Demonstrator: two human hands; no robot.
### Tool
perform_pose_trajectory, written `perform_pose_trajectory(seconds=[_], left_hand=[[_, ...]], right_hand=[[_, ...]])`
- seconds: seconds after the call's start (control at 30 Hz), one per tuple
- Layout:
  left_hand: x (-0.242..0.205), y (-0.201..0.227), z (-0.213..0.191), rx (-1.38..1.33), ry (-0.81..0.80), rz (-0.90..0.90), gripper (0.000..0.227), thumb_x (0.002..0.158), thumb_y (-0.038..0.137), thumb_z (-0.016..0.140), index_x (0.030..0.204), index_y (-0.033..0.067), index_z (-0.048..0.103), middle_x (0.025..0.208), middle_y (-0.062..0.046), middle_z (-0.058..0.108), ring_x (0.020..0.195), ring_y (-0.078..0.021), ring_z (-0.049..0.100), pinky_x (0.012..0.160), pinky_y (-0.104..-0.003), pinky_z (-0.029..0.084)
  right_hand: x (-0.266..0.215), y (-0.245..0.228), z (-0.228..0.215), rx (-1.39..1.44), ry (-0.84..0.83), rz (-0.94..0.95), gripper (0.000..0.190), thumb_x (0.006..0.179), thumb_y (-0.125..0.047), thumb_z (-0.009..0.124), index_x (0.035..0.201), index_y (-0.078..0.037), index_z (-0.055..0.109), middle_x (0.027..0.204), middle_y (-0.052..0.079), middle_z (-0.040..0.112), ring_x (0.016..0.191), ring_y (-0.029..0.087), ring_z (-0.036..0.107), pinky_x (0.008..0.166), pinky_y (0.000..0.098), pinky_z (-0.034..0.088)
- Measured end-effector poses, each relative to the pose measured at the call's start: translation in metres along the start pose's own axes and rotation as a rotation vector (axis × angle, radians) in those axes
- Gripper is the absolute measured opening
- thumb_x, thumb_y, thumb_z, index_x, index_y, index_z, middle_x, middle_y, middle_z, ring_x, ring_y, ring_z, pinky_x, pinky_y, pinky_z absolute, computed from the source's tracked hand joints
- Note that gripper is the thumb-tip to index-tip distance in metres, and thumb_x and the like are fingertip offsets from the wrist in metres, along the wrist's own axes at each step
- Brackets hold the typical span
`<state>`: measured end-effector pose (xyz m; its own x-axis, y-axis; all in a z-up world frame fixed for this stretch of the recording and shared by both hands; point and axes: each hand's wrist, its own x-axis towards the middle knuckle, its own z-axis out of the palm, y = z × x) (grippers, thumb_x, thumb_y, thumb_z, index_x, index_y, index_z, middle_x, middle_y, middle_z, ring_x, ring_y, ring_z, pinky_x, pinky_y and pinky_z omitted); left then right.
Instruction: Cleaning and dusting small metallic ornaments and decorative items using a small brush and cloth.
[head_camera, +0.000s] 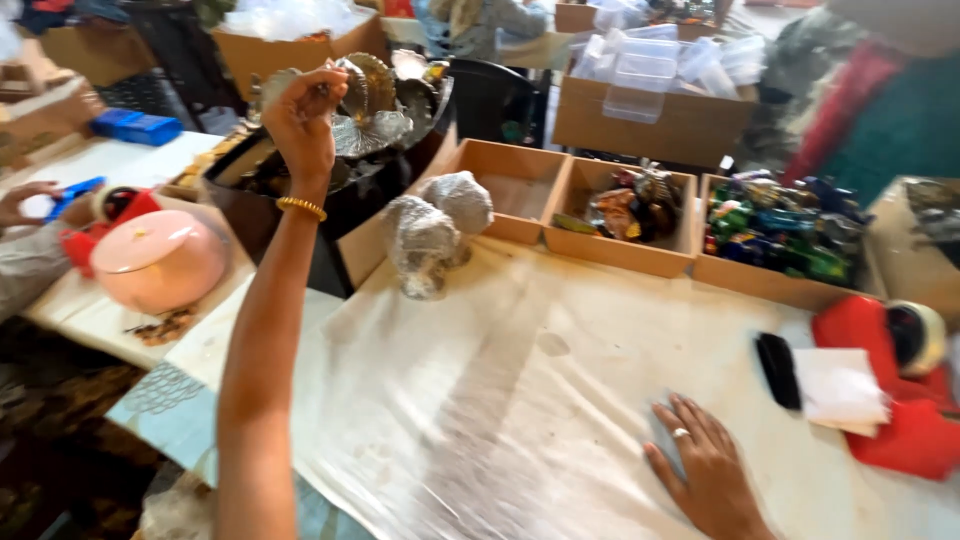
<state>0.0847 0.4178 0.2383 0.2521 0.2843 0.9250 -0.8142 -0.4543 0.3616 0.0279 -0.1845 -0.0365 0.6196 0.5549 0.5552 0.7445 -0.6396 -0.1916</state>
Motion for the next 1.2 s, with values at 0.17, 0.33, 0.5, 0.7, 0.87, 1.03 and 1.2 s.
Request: perform_pose_trajectory(seconds=[0.17, 0.33, 0.5, 0.7, 0.87, 1.03, 1.2], left_hand=[[-0.049, 0.093, 0.118, 0.019, -0.394, -0.1, 0.019, 0.1, -0.004, 0.067, 0.118, 0.0004, 0.072, 0.121, -0.008, 0.074, 0.106, -0.0149, 0.071, 0.095, -0.031, 0.059], [-0.136, 0.107, 0.212, -0.064, -0.778, -0.162, 0.024, 0.099, 0.004, 0.069, 0.122, 0.0076, 0.073, 0.118, -0.005, 0.077, 0.104, -0.0159, 0.072, 0.094, -0.032, 0.058], [-0.206, 0.101, 0.271, -0.232, -1.118, -0.426, 0.022, 0.093, 0.007, 0.073, 0.115, 0.0082, 0.078, 0.11, -0.002, 0.081, 0.101, -0.0136, 0.077, 0.093, -0.029, 0.062], [-0.253, 0.057, 0.292, -0.667, -1.121, -0.66, 0.021, 0.092, -0.002, 0.07, 0.112, -0.0008, 0.076, 0.116, -0.009, 0.077, 0.111, -0.012, 0.069, 0.098, -0.028, 0.056], [-0.266, 0.03, 0.299, -0.703, -1.006, -0.741, 0.018, 0.097, -0.004, 0.068, 0.115, -0.003, 0.072, 0.118, -0.009, 0.075, 0.102, -0.0126, 0.064, 0.093, -0.029, 0.053], [-0.294, -0.006, 0.309, -0.779, -0.886, -0.716, 0.029, 0.101, -0.002, 0.058, 0.13, 0.0, 0.06, 0.13, -0.005, 0.065, 0.122, -0.0151, 0.067, 0.106, -0.028, 0.052], [-0.329, -0.023, 0.31, -0.594, -0.782, -0.797, 0.036, 0.103, -0.001, 0.054, 0.138, 0.005, 0.058, 0.138, -0.006, 0.06, 0.13, -0.0185, 0.061, 0.101, -0.029, 0.047]], right_hand=[[0.002, -0.009, -0.01, 0.025, -0.062, 0.066, 0.055, 0.09, -0.035, 0.065, 0.135, -0.005, 0.056, 0.144, 0.021, 0.053, 0.137, 0.036, 0.046, 0.113, 0.0458, 0.035], [-0.007, -0.003, -0.015, 0.154, -0.019, 0.186, 0.067, 0.092, -0.034, 0.068, 0.145, -0.002, 0.044, 0.151, 0.024, 0.047, 0.14, 0.039, 0.044, 0.115, 0.0448, 0.034], [-0.006, 0.004, -0.023, 0.592, 0.123, 0.271, 0.086, 0.096, -0.035, 0.069, 0.157, 0.002, 0.019, 0.161, 0.024, 0.035, 0.146, 0.037, 0.04, 0.119, 0.0457, 0.031], [0.001, 0.0, -0.031, 0.744, 0.051, 0.458, 0.096, 0.086, -0.031, 0.079, 0.157, -0.007, 0.019, 0.147, 0.019, 0.05, 0.129, 0.031, 0.058, 0.107, 0.0418, 0.047], [-0.008, 0.01, -0.024, 0.565, 0.034, 0.383, 0.053, 0.089, -0.019, 0.078, 0.137, -0.013, 0.059, 0.134, 0.012, 0.07, 0.115, 0.024, 0.073, 0.093, 0.0364, 0.061], [-0.004, -0.023, -0.051, 0.383, 0.054, 0.033, 0.05, 0.087, -0.011, 0.076, 0.135, -0.009, 0.064, 0.137, 0.014, 0.068, 0.112, 0.028, 0.073, 0.09, 0.0372, 0.059], [-0.005, -0.035, -0.056, 0.345, -0.153, -0.294, 0.05, 0.094, -0.012, 0.073, 0.142, -0.008, 0.059, 0.149, 0.014, 0.061, 0.11, 0.032, 0.072, 0.092, 0.0389, 0.059]])
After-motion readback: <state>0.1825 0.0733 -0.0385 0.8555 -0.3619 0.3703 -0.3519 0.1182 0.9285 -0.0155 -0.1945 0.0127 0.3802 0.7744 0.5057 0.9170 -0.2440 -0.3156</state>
